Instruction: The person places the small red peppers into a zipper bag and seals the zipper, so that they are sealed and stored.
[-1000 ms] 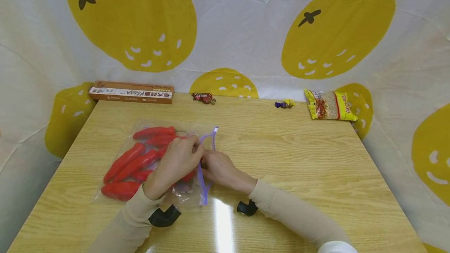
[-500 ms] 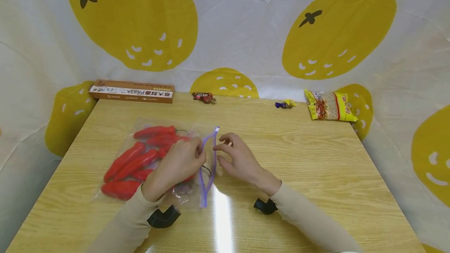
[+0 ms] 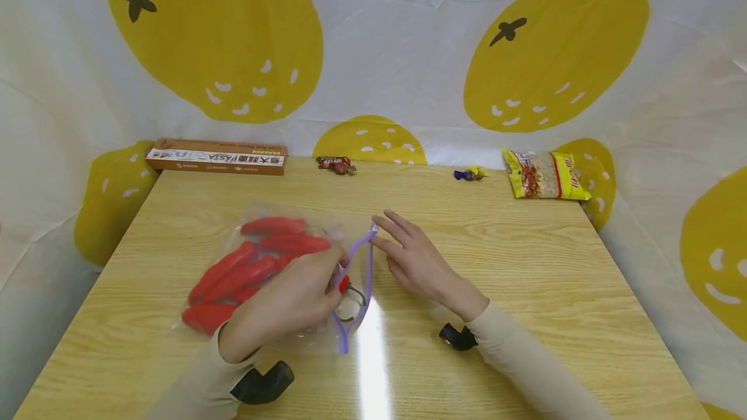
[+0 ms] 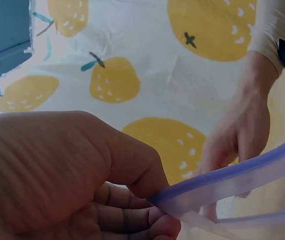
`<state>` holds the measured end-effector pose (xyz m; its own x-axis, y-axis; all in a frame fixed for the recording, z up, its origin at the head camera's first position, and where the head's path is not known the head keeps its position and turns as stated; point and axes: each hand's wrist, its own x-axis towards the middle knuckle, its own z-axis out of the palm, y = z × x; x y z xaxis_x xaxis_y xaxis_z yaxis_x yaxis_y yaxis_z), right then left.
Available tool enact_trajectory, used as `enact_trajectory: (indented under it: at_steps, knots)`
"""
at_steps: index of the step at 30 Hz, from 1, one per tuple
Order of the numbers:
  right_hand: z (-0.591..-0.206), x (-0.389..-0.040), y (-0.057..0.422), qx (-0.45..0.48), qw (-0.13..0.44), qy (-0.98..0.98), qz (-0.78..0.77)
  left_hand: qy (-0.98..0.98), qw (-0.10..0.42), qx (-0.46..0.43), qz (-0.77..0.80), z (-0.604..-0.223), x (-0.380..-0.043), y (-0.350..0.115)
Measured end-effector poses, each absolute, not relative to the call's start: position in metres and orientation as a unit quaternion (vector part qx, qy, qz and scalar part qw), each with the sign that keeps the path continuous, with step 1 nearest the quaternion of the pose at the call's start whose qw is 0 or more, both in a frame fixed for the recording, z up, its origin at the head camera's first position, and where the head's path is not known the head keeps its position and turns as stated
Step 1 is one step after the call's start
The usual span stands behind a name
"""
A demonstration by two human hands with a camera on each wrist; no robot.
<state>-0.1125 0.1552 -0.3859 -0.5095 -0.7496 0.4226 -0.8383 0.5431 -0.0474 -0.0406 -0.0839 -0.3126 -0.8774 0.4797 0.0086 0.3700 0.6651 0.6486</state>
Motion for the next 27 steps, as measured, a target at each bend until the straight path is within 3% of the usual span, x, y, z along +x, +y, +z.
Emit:
enact_trajectory:
  at_steps: [4,7,11,15,19,24,27]
  knots:
    - [-0.381,-0.112,0.162,0.492,0.213,-0.84,0.087,0.903,0.069,0.274,0.324,-0.307,-0.034,-0.086]
    - [-0.374,-0.112,0.17,0.501,0.274,-0.814,0.108,0.896,0.05,0.322,0.302,-0.304,-0.029,-0.085]
    - [-0.355,-0.111,0.184,0.491,0.352,-0.783,0.149,0.886,-0.035,0.393,0.244,-0.301,-0.024,-0.087]
    - [-0.33,-0.106,0.199,0.473,0.386,-0.775,0.165,0.883,-0.09,0.398,0.231,-0.296,-0.018,-0.091]
    - [-0.309,-0.101,0.212,0.451,0.392,-0.782,0.177,0.892,-0.087,0.364,0.253,-0.287,-0.015,-0.1]
    - [-0.287,-0.1,0.223,0.436,0.358,-0.799,0.206,0.894,-0.087,0.335,0.285,-0.276,-0.019,-0.111]
    - [-0.273,-0.1,0.227,0.44,0.33,-0.797,0.25,0.883,-0.118,0.337,0.306,-0.268,-0.026,-0.117]
